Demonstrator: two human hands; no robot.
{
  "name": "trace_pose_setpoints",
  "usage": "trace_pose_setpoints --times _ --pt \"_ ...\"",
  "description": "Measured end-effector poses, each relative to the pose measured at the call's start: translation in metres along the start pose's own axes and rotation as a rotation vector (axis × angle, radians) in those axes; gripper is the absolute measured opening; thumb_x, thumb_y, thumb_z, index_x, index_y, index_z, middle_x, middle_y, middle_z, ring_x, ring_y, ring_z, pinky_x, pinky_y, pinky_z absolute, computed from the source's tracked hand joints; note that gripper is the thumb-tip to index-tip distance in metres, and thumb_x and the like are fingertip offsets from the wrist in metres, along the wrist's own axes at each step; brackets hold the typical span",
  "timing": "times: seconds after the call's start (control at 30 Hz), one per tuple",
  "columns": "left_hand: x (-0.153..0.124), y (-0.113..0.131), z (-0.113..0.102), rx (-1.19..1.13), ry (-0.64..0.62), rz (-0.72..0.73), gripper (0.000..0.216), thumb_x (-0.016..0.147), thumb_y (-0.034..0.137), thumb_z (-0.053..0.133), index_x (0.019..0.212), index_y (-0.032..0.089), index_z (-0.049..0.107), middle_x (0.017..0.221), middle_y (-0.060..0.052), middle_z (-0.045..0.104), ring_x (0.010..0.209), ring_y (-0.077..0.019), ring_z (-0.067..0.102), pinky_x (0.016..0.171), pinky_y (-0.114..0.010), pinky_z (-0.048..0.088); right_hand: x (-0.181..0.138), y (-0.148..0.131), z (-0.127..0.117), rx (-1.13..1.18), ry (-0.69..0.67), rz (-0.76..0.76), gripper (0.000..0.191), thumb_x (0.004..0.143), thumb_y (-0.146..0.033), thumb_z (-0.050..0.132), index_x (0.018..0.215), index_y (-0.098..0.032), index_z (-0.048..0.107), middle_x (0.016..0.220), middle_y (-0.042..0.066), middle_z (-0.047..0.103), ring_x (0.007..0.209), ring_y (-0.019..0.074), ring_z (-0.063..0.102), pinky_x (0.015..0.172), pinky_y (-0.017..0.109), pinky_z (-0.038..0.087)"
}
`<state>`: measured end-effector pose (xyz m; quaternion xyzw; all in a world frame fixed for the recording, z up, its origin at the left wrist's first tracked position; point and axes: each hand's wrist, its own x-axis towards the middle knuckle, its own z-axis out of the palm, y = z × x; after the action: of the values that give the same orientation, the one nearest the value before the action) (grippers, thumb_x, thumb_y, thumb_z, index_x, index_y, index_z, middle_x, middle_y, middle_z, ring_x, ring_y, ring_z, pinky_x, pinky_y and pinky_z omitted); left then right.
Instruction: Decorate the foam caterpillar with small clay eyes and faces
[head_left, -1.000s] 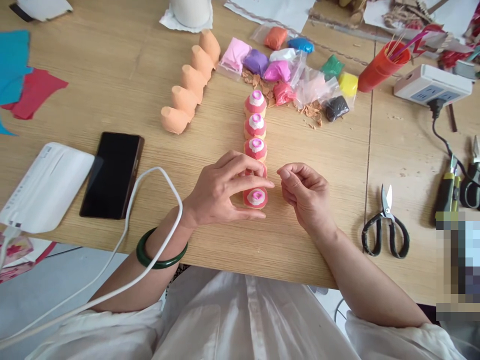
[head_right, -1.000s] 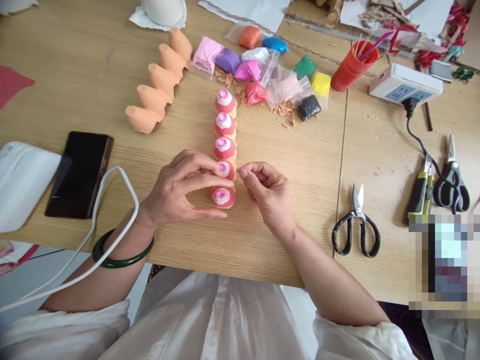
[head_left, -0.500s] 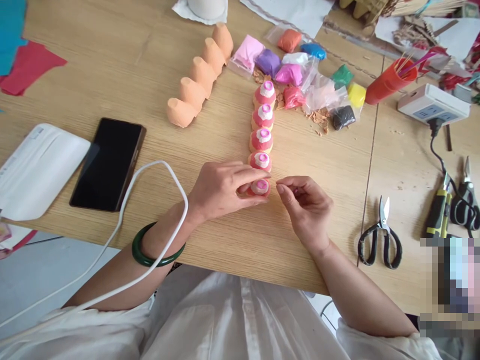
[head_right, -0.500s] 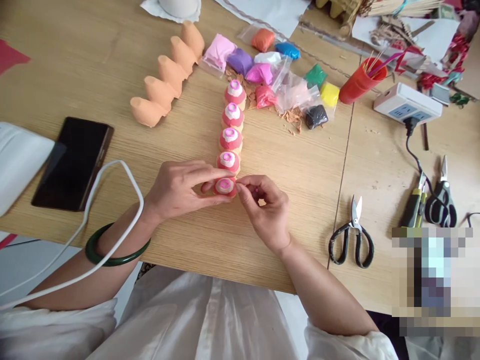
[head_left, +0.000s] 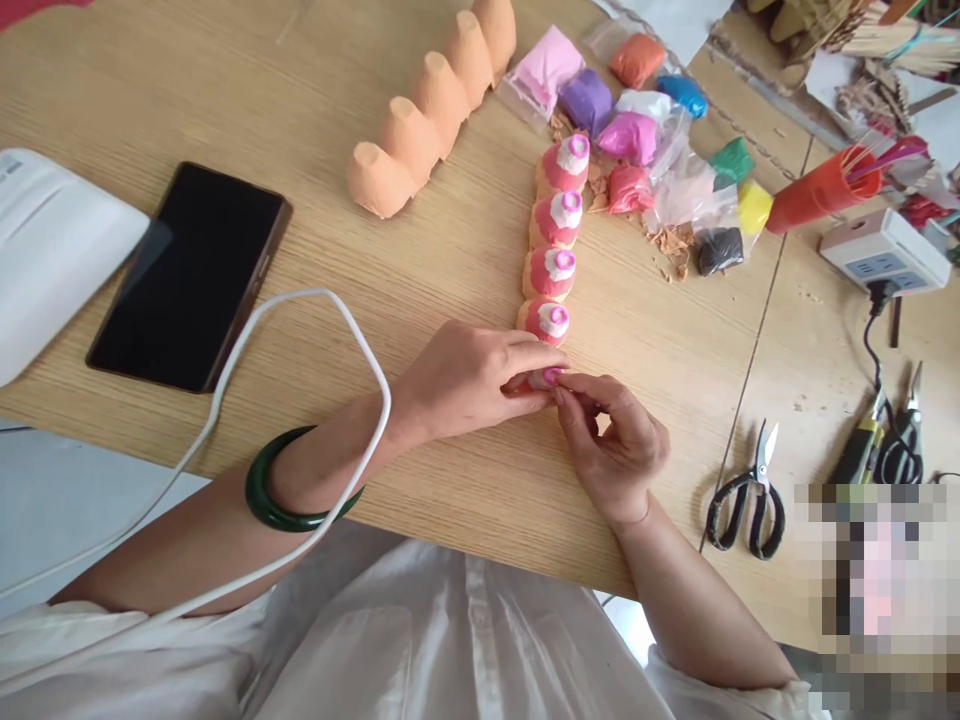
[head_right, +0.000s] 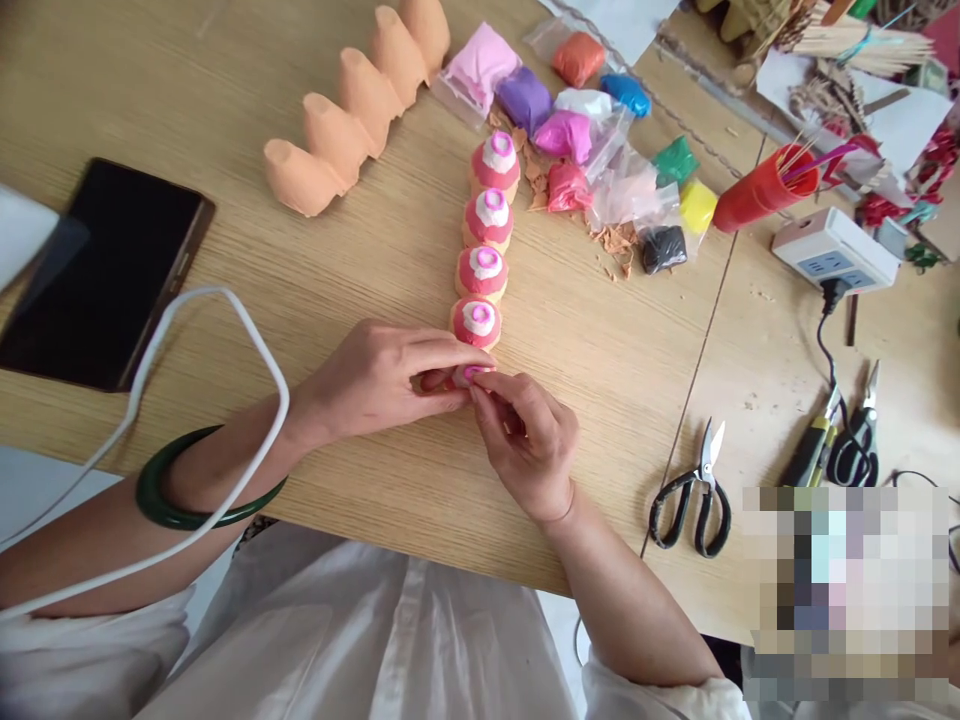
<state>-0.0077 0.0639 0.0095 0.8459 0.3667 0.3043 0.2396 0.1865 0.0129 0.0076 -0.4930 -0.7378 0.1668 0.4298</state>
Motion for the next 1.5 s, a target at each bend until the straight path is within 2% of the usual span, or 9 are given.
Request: trace_pose_setpoints --times 0.33,0.7,0.9,1.0,1.1,1.2,1.33,1.5 --pt "0.0 0.0 0.0 -0.016 -0.027 -0.007 0.016 0.098 0.024 0.068 0.11 0.02 0.077 0.099 0.001 0.082 0.079 -0.0122 0.074 0.069 -0.023 0.048 0.002 0.002 0.0 -0.123 -0.001 -0.114 0.018 0.097 -0.009 0.07 0.106 -0.024 0.07 0.068 -0.005 0.065 0.049 0.0077 0.05 0.047 0.022 0.042" --pt "0.001 -0.002 -0.006 -0.094 -0.083 -0.036 0.017 0.095 0.022 0.072 0.111 0.021 0.077 0.095 0.001 0.08 0.08 -0.0123 0.072 0.071 -0.023 0.048 0.004 0.007 -0.003 -0.26 -0.037 -0.318 0.02 0.097 -0.006 0.07 0.112 -0.018 0.071 0.068 -0.002 0.068 0.053 0.0091 0.057 0.051 0.024 0.043" --pt "0.002 -0.002 -0.006 -0.091 -0.094 -0.053 0.013 0.095 0.024 0.07 0.104 0.021 0.078 0.084 0.001 0.076 0.073 -0.0126 0.067 0.067 -0.023 0.044 0.002 0.003 -0.003 -0.116 -0.017 -0.148 0.024 0.098 -0.013 0.07 0.119 -0.024 0.072 0.071 -0.003 0.071 0.049 0.0094 0.055 0.048 0.025 0.045" --pt "0.002 -0.001 -0.007 -0.11 -0.1 -0.085 0.014 0.095 0.028 0.072 0.107 0.022 0.078 0.087 0.001 0.077 0.074 -0.0127 0.067 0.068 -0.024 0.045 -0.001 0.004 -0.001 -0.079 0.06 0.039 0.017 0.104 -0.022 0.061 0.116 -0.025 0.074 0.076 0.0 0.072 0.049 0.0099 0.053 0.048 0.026 0.045" --pt "0.002 0.002 -0.009 -0.147 -0.105 -0.104 0.017 0.093 0.03 0.074 0.108 0.022 0.078 0.088 0.0 0.077 0.073 -0.0119 0.066 0.068 -0.023 0.046 0.0 0.009 0.002 0.097 0.1 0.31 0.021 0.107 -0.029 0.055 0.11 -0.022 0.074 0.065 -0.004 0.058 0.049 0.0097 0.047 0.046 0.025 0.038" --pt "0.001 0.004 -0.01 -0.178 -0.107 -0.133 0.023 0.093 0.035 0.075 0.112 0.022 0.079 0.085 0.001 0.077 0.068 -0.0107 0.063 0.068 -0.023 0.047 0.003 0.014 0.005 0.271 0.103 0.466 0.019 0.105 -0.03 0.058 0.104 -0.02 0.073 0.058 -0.007 0.043 0.048 0.0088 0.039 0.044 0.023 0.03" --pt "0.002 0.005 -0.007 -0.211 -0.08 -0.189 0.027 0.095 0.041 0.073 0.111 0.022 0.08 0.072 0.003 0.07 0.061 -0.009 0.057 0.064 -0.022 0.044 0.003 0.018 0.008 0.302 0.091 0.482 0.018 0.103 -0.03 0.058 0.104 -0.02 0.073 0.059 -0.007 0.042 0.049 0.0098 0.038 0.045 0.025 0.029" --pt "0.004 0.009 -0.006 -0.288 -0.056 -0.26 0.024 0.094 0.04 0.074 0.104 0.02 0.082 0.061 0.006 0.06 0.055 -0.007 0.05 0.058 -0.019 0.041 0.001 0.019 0.01 0.263 0.07 0.458 0.02 0.105 -0.03 0.054 0.106 -0.022 0.072 0.06 -0.005 0.044 0.05 0.0109 0.039 0.046 0.026 0.03"
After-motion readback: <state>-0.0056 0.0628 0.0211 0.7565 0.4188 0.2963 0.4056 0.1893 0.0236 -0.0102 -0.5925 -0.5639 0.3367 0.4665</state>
